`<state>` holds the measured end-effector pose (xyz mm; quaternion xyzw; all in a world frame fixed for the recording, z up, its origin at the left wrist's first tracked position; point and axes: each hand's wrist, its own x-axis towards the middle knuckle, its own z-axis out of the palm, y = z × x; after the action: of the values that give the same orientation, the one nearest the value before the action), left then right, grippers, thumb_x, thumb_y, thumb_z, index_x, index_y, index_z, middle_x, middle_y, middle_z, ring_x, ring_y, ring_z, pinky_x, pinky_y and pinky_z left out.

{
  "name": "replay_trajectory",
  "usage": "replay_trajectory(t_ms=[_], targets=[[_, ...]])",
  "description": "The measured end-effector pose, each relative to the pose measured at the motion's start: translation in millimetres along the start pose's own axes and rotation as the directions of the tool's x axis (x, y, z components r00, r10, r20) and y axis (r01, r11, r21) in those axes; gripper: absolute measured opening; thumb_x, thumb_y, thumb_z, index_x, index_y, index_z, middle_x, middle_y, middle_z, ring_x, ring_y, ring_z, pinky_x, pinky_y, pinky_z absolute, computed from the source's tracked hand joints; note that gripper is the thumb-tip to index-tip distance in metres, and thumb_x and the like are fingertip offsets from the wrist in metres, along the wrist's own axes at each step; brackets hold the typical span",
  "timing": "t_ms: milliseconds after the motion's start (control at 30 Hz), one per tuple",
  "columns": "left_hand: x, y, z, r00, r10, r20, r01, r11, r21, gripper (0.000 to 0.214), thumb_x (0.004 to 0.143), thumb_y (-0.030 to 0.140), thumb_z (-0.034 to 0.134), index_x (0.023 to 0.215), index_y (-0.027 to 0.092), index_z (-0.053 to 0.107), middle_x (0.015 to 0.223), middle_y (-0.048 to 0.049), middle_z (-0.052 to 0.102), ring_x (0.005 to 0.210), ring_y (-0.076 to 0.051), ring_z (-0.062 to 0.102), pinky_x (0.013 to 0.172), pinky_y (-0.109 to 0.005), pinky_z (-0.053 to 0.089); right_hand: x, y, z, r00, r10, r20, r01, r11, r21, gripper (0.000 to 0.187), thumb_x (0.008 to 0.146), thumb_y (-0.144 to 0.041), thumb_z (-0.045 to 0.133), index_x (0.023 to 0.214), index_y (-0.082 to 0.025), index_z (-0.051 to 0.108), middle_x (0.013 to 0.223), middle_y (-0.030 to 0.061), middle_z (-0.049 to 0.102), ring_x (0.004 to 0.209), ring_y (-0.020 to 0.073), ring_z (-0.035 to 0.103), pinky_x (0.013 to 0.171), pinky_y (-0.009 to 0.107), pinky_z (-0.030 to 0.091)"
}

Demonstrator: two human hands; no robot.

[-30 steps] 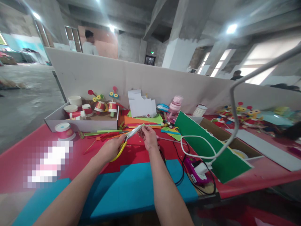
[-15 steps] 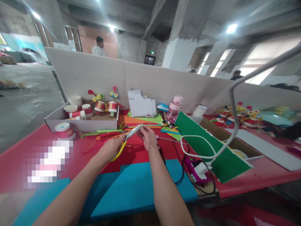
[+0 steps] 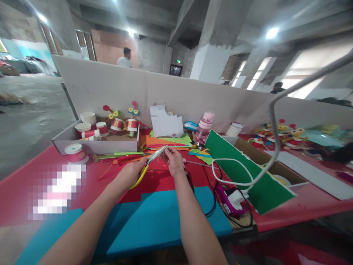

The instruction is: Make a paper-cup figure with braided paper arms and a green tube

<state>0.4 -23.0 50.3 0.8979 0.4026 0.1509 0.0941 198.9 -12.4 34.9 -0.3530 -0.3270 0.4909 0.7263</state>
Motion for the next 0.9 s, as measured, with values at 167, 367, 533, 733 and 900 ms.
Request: replay_trajectory(t_ms=[167, 367, 533, 733, 900], targets=[[0.0, -0.8, 0.1, 1.000, 0.002, 0.009, -0.002, 1.000, -0.001, 0.032, 0.090, 0.024, 0.040, 0.122, 0.020, 0.043, 0.086, -0.0094, 0.068, 0.075, -0.024, 0.065, 0.057, -0.025, 0.035, 0.8, -0.4, -0.5, 1.000, -0.013, -0.007, 0.013, 1.000, 0.024, 0.026, 0.063, -0.029, 0.080, 0.078, -0.018, 0.062, 0.065, -0.0040, 0.067, 0.054, 0.0106, 0.064, 0.060, 0.025, 0.058], [-0.9, 1.8, -2.6, 1.000, -0.007, 0.016, 0.007, 1.000, 0.002, 0.032, 0.090, 0.024, 0.040, 0.121, 0.020, 0.044, 0.086, -0.0096, 0.067, 0.075, -0.025, 0.065, 0.058, -0.026, 0.036, 1.5, -2.4, -1.5, 0.998, -0.064, -0.029, 0.066, 0.996, 0.060, 0.027, 0.062, -0.030, 0.081, 0.078, -0.018, 0.063, 0.065, -0.0049, 0.066, 0.055, 0.0087, 0.062, 0.059, 0.022, 0.057], [-0.7, 2.3, -2.1, 1.000, -0.007, 0.015, 0.007, 1.000, -0.007, 0.037, 0.090, 0.022, 0.040, 0.126, 0.020, 0.041, 0.089, -0.0102, 0.067, 0.079, -0.024, 0.065, 0.061, -0.026, 0.038, 2.5, -0.9, -1.8, 0.998, -0.054, -0.026, 0.056, 0.996, 0.064, 0.026, 0.061, -0.031, 0.082, 0.076, -0.018, 0.064, 0.064, -0.0045, 0.066, 0.056, 0.0090, 0.062, 0.061, 0.024, 0.058], [0.6, 0.1, 0.8, 1.000, -0.016, 0.015, 0.016, 1.000, -0.011, 0.038, 0.089, 0.022, 0.040, 0.126, 0.019, 0.042, 0.090, -0.0108, 0.067, 0.077, -0.025, 0.064, 0.059, -0.026, 0.038, 1.8, 1.5, -0.8, 0.999, -0.036, 0.011, 0.036, 0.998, 0.055, 0.029, 0.058, -0.032, 0.083, 0.074, -0.018, 0.065, 0.066, -0.0034, 0.067, 0.058, 0.0104, 0.063, 0.064, 0.027, 0.059], [1.3, -0.6, 2.1, 1.000, 0.002, -0.011, -0.002, 1.000, -0.024, 0.037, 0.088, 0.023, 0.041, 0.126, 0.019, 0.042, 0.090, -0.0110, 0.067, 0.077, -0.025, 0.064, 0.060, -0.027, 0.038, 0.3, 1.7, -0.6, 0.999, -0.031, 0.032, 0.030, 0.999, 0.033, 0.026, 0.061, -0.031, 0.082, 0.076, -0.018, 0.065, 0.068, -0.0028, 0.067, 0.060, 0.0116, 0.064, 0.067, 0.030, 0.059]])
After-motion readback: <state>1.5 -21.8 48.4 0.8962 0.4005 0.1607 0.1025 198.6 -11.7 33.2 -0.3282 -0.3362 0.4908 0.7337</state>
